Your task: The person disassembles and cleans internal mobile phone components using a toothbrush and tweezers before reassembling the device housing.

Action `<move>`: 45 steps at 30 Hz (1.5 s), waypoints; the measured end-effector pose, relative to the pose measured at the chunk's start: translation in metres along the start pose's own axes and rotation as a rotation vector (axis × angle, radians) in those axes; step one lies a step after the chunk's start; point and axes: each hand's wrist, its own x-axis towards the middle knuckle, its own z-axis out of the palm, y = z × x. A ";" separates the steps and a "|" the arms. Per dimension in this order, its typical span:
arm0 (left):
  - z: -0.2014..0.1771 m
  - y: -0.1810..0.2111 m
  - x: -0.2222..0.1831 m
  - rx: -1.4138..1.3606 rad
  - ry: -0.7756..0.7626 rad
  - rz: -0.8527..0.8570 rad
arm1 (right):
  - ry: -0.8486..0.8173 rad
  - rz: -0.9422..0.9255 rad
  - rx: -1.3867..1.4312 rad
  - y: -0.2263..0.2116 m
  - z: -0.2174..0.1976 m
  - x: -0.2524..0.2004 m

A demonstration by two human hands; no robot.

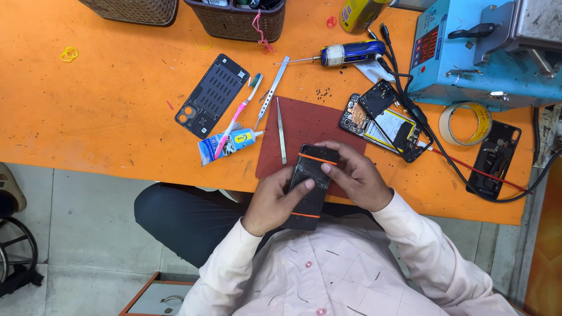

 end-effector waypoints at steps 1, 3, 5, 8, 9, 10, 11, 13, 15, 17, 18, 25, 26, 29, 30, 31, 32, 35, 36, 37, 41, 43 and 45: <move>0.001 0.003 0.002 0.122 0.065 0.015 | 0.032 -0.093 -0.098 -0.006 0.003 0.003; 0.004 0.007 0.009 0.241 0.130 0.029 | 0.190 -0.212 -0.452 -0.021 0.007 0.003; 0.005 0.009 0.015 0.249 0.192 0.094 | 0.343 -0.330 -0.805 -0.031 0.012 0.006; 0.007 0.010 0.016 0.359 0.214 0.076 | 0.385 -0.441 -0.921 -0.038 0.016 0.010; 0.008 0.010 0.016 0.358 0.214 0.077 | 0.361 -0.467 -0.985 -0.039 0.017 0.012; 0.009 0.010 0.016 0.354 0.224 0.091 | 0.337 -0.493 -1.049 -0.041 0.018 0.013; 0.010 0.009 0.015 0.349 0.236 0.104 | 0.335 -0.494 -1.050 -0.043 0.019 0.014; 0.011 0.008 0.014 0.371 0.248 0.106 | 0.316 -0.504 -1.086 -0.047 0.022 0.014; 0.011 0.007 0.013 0.393 0.260 0.108 | 0.290 -0.505 -1.115 -0.051 0.024 0.015; 0.011 0.006 0.013 0.373 0.249 0.114 | 0.268 -0.506 -1.148 -0.054 0.024 0.017; 0.011 0.006 0.014 0.371 0.248 0.115 | 0.230 -0.484 -1.088 -0.054 0.022 0.019; 0.011 0.003 0.015 0.440 0.248 0.139 | 0.075 -0.217 -0.759 -0.049 -0.002 0.029; 0.012 0.002 0.015 0.459 0.254 0.131 | 0.074 -0.211 -0.758 -0.048 -0.008 0.030; 0.015 0.000 0.015 0.482 0.276 0.164 | 0.003 -0.104 -0.544 -0.047 -0.027 0.037; 0.017 0.000 0.015 0.483 0.276 0.163 | -0.033 -0.087 -0.506 -0.049 -0.032 0.039; 0.018 0.000 0.015 0.496 0.290 0.161 | -0.068 -0.071 -0.468 -0.050 -0.035 0.040; 0.019 0.000 0.016 0.510 0.305 0.158 | -0.067 -0.072 -0.468 -0.050 -0.035 0.040; 0.018 -0.001 0.018 0.473 0.330 0.160 | -0.091 -0.091 -0.498 -0.053 -0.035 0.039; 0.019 0.000 0.018 0.472 0.329 0.160 | -0.062 -0.022 -0.440 -0.055 -0.035 0.038; 0.018 0.000 0.019 0.461 0.334 0.139 | -0.036 0.045 -0.379 -0.057 -0.034 0.039; 0.016 0.003 0.018 0.400 0.320 0.119 | 0.049 -0.105 -0.562 -0.079 -0.035 0.041; 0.016 0.003 0.018 0.402 0.318 0.121 | 0.062 -0.281 -0.794 -0.084 -0.030 0.039; 0.016 0.003 0.018 0.401 0.317 0.124 | 0.079 -0.299 -0.862 -0.080 -0.017 0.036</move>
